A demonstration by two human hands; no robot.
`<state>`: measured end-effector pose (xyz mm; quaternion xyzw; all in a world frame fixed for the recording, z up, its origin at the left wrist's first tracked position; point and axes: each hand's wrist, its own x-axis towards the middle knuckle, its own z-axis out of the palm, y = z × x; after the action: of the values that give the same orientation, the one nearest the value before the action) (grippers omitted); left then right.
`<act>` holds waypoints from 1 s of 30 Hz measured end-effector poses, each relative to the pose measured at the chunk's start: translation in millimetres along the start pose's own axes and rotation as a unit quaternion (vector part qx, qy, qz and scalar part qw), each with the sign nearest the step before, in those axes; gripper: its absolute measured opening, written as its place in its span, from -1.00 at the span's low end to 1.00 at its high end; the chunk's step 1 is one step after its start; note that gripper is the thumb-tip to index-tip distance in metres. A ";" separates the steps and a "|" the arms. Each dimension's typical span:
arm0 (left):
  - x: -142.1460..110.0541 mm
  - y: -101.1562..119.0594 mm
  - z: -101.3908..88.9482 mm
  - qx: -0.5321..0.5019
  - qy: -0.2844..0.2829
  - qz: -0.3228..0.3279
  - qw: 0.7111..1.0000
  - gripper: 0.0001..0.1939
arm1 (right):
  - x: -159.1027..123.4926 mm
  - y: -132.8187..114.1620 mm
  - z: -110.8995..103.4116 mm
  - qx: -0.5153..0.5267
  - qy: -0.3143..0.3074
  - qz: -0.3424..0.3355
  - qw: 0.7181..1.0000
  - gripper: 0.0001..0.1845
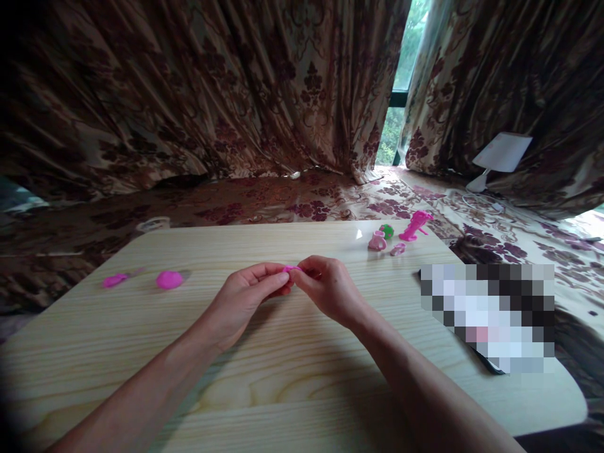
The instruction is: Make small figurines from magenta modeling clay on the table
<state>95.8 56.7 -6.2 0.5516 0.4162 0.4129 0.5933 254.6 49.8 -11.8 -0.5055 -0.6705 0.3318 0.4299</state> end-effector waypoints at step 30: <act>3.1 2.5 -6.1 0.094 0.023 0.160 0.982 -0.80 | 0.9 0.5 -5.3 -0.084 0.046 -0.227 0.969 -0.86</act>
<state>90.9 61.7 -4.1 0.6550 0.3728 0.4742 0.4552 259.5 50.8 -9.9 -0.3893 -0.7726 0.1439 0.4804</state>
